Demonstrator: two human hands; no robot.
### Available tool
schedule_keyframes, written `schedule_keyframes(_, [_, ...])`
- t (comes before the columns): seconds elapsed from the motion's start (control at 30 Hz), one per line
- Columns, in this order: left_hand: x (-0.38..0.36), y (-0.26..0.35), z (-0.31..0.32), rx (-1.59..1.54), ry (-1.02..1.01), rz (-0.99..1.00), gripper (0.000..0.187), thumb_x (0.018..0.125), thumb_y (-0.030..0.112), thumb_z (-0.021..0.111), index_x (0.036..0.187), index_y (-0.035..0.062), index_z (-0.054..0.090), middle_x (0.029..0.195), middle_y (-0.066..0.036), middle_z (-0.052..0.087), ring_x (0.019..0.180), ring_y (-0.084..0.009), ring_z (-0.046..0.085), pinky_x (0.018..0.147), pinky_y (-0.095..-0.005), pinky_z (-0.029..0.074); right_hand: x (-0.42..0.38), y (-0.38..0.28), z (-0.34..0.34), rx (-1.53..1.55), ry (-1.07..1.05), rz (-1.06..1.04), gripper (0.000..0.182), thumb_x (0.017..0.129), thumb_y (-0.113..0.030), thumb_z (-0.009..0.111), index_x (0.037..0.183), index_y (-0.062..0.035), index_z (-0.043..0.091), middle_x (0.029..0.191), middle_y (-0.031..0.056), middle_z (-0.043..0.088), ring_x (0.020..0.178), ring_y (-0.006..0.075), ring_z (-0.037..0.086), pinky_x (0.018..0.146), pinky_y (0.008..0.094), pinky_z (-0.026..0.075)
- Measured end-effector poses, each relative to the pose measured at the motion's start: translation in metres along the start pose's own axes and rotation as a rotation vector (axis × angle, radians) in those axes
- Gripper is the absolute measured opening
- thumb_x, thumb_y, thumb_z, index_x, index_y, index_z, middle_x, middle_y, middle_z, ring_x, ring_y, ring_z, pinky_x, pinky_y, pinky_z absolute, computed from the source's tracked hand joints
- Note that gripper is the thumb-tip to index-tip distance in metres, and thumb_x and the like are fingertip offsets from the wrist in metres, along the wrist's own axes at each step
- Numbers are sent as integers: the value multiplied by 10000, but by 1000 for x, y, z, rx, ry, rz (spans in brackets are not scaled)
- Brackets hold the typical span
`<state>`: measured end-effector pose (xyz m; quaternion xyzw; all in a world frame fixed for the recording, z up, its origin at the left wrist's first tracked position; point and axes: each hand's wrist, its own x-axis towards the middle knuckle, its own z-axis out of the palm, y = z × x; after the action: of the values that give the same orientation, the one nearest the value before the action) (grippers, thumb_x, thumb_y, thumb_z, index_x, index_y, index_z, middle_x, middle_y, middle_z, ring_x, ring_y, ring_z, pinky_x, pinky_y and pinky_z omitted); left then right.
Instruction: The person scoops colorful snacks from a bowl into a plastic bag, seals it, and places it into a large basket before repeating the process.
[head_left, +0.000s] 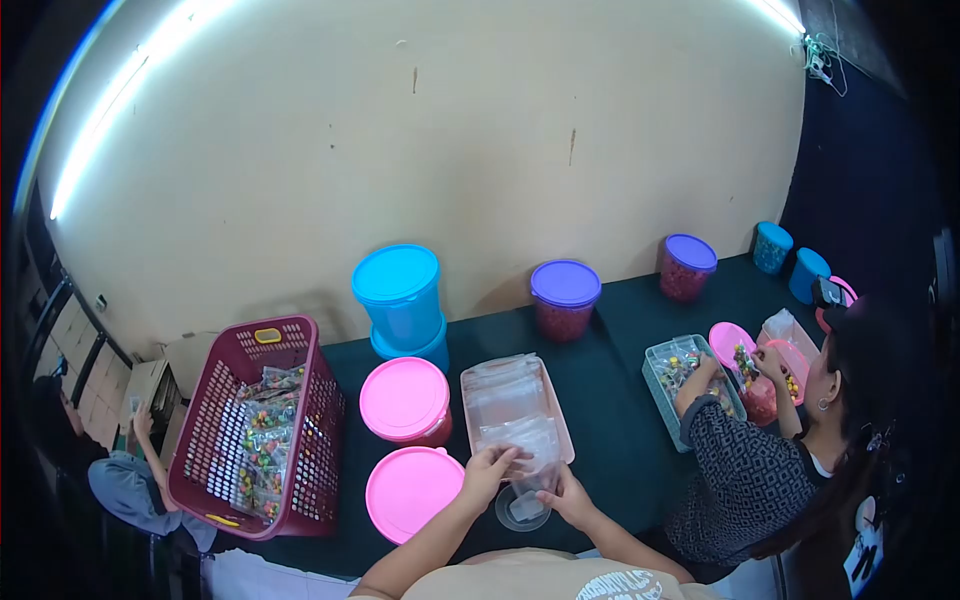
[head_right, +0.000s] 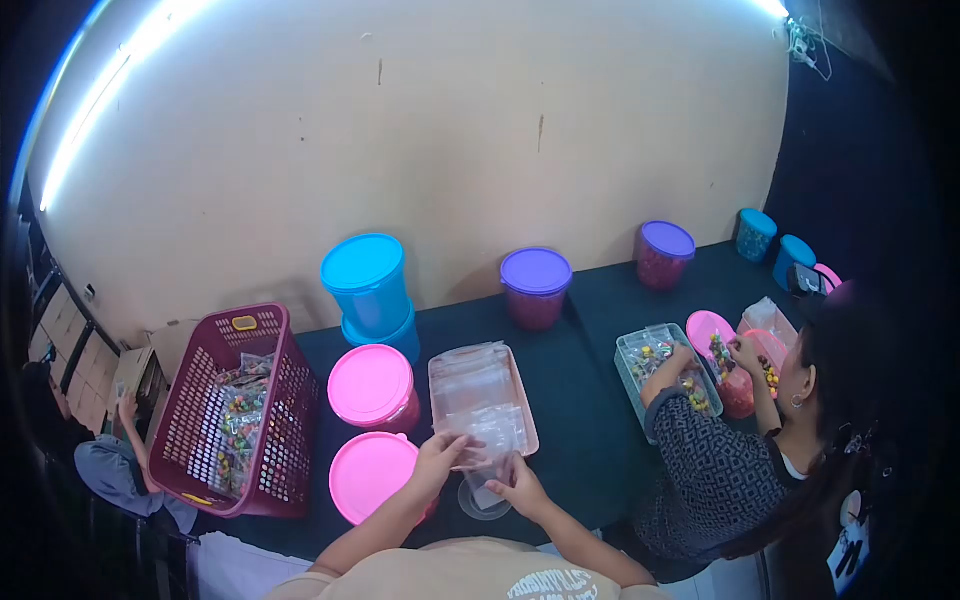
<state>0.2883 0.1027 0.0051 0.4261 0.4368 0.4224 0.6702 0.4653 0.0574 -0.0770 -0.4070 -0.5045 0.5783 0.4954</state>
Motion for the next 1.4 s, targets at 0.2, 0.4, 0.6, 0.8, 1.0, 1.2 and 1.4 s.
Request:
schedule_keyframes(0.2, [-35,-6,1,92,88,138,251,960,191,527,1043,-39,578,988,-167,663,815,-251,679,756,-335,538,-26,-21,-21,-280,-24,187,313,830,-180,699,1063,-39,544,786,3,536,706,91,508,670,264,434])
schedule_keyframes(0.4, [-63,41,10,645,49,435,149,823,30,595,960,7,649,864,-116,659,793,-237,646,718,-321,500,-28,-95,1,-338,391,-338,218,775,-198,731,906,-51,637,826,47,608,794,181,570,767,320,438])
schedule_keyframes(0.6, [-69,70,22,1228,-173,654,188,697,37,660,876,89,682,772,-56,654,831,-252,589,843,-410,424,-33,-156,-2,-865,-131,-344,192,794,-145,673,969,-80,630,894,60,639,838,258,583,796,371,437])
schedule_keyframes(0.8, [-79,69,20,1315,-107,541,251,728,117,696,976,122,657,877,-33,650,889,-227,582,988,-489,312,-37,-146,13,-788,-88,-263,108,803,-119,662,874,-47,625,848,93,635,810,269,604,716,368,474])
schedule_keyframes(1.0, [-90,75,33,1353,-66,568,774,622,353,802,1296,140,487,1286,-33,490,1248,-287,400,1025,-702,95,-37,-148,31,-474,-99,20,126,824,-49,614,928,14,584,833,133,606,692,211,631,621,312,506])
schedule_keyframes(1.2, [-89,57,24,1305,-154,591,856,560,341,817,1311,176,442,1279,-31,472,1292,-302,367,1021,-739,34,-33,-141,50,-78,-248,212,151,883,-20,568,1023,36,572,883,77,637,773,145,665,660,261,542])
schedule_keyframes(1.4, [-97,69,9,1272,-200,520,935,531,344,827,1341,163,397,1254,-49,465,1265,-301,394,1056,-697,32,-24,-145,58,-135,-301,193,183,847,-40,622,1014,30,599,877,86,645,732,148,654,665,270,528])
